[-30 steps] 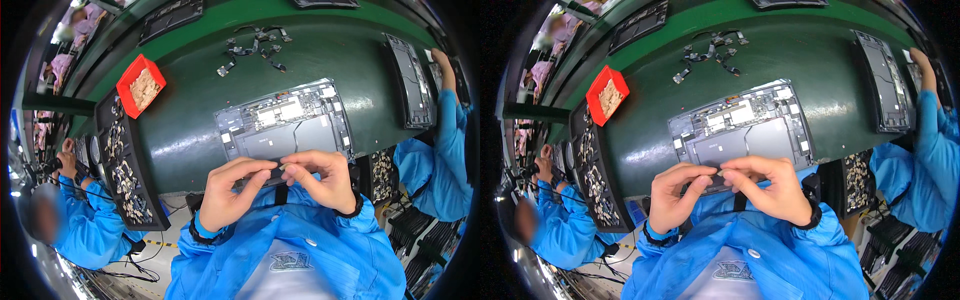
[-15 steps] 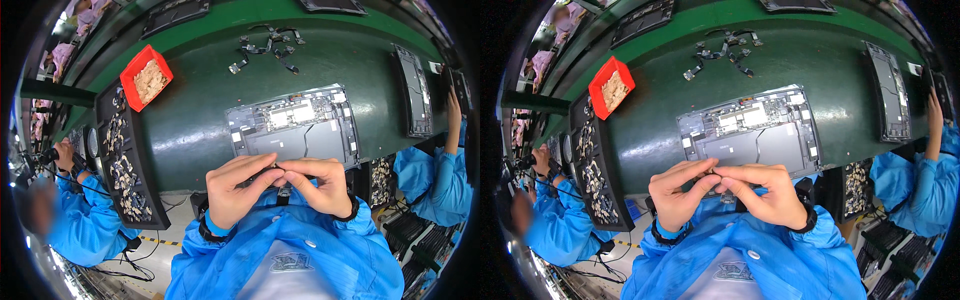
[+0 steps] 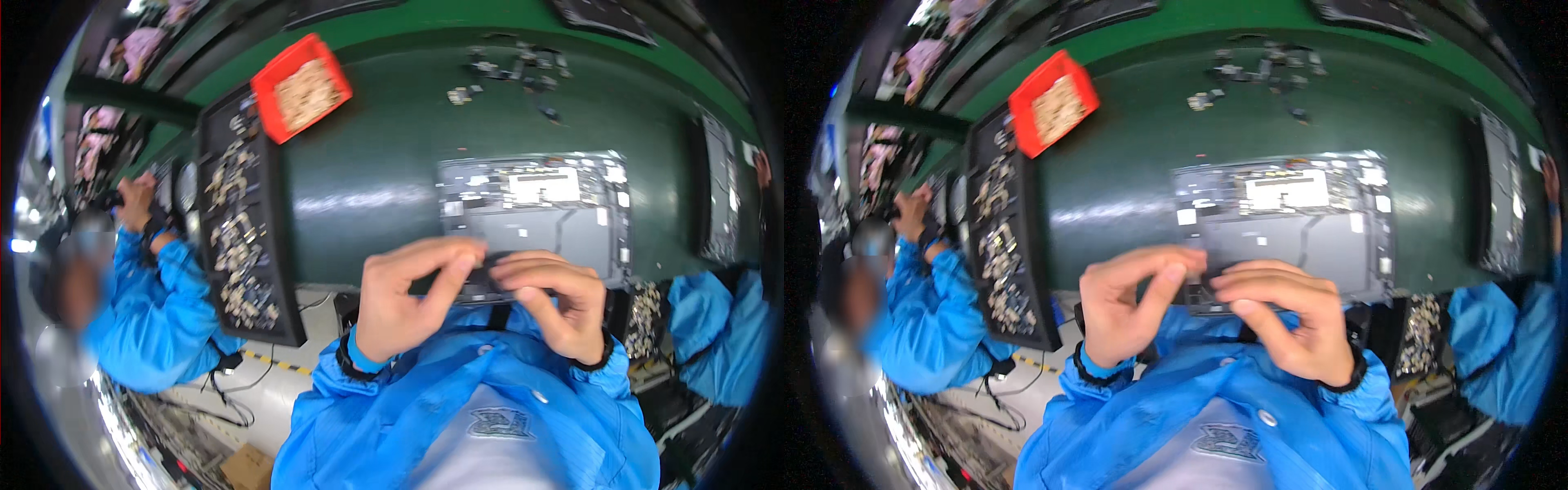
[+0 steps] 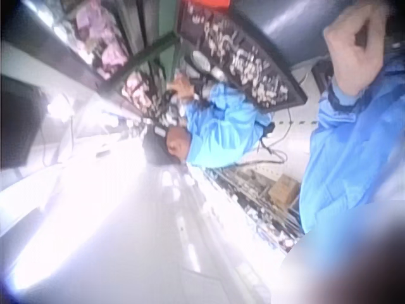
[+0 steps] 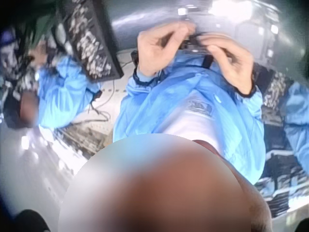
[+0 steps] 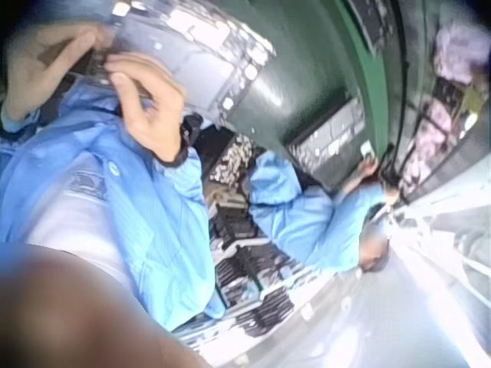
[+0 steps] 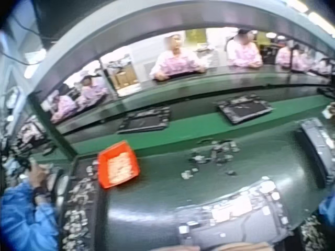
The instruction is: The person is seen connecting components inside an electronic device, likely a tablet or laptop, using their hands on a factory assembly line.
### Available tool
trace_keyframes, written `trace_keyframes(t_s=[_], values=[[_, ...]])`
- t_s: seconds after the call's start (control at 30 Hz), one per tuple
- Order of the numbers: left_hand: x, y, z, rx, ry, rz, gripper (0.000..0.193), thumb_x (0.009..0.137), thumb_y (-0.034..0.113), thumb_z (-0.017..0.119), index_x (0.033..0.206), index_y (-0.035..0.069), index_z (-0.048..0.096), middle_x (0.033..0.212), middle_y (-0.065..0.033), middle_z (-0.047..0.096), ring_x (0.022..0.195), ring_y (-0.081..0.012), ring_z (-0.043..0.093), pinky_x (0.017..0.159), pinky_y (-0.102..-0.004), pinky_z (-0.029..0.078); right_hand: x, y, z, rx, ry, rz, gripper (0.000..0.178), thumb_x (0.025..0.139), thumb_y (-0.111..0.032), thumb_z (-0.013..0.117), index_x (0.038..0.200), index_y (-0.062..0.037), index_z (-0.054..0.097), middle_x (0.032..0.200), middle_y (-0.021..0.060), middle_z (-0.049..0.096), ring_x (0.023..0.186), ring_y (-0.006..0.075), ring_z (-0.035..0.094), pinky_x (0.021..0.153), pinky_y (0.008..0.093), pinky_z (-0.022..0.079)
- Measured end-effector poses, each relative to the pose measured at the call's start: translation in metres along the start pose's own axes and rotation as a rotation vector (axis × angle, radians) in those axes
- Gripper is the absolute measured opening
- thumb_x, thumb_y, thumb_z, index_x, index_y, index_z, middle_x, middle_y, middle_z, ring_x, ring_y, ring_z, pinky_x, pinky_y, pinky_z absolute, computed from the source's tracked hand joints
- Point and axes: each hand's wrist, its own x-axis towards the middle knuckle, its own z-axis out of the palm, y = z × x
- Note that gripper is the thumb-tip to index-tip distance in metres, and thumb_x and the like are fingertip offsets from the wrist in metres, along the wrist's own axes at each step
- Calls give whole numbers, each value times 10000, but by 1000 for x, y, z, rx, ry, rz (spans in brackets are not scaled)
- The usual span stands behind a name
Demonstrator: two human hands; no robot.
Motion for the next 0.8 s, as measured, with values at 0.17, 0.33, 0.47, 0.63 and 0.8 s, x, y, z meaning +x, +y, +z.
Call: trace_keyframes(t_s=[0.17,0.33,0.47,0.63,0.8], values=[[58,-15,-81,470,457,266,168,954,53,730,1091,-38,765,977,-144,766,811,-142,683,749,-278,536,-14,4,-8,104,106,250,200,1022,-10,584,1141,50,733,973,130,770,700,102,630,624,256,525],[130,-34,-136,915,507,370,450,820,114,828,1231,-12,694,1076,-241,732,919,-375,729,832,-432,576,13,-2,4,66,85,235,376,1039,1,561,1413,43,543,1030,99,759,807,68,570,743,210,470],[103,7,-57,584,511,629,256,837,14,781,1086,-6,726,1023,-172,724,954,-329,709,871,-418,575,6,10,-2,226,236,279,233,1028,3,614,1252,62,629,1084,127,768,787,85,633,697,218,504],[40,7,27,505,-18,757,341,734,154,890,1047,57,793,1124,-88,770,948,-250,727,794,-353,539,-8,3,-6,170,166,310,236,1037,-6,589,1244,41,692,999,95,764,780,83,664,645,239,532],[41,-8,35,413,-38,679,317,787,90,860,1087,20,784,1111,-130,774,970,-289,750,765,-367,553,-6,-5,-9,126,60,190,285,1025,6,580,1293,29,673,954,103,768,845,154,725,793,296,602]])
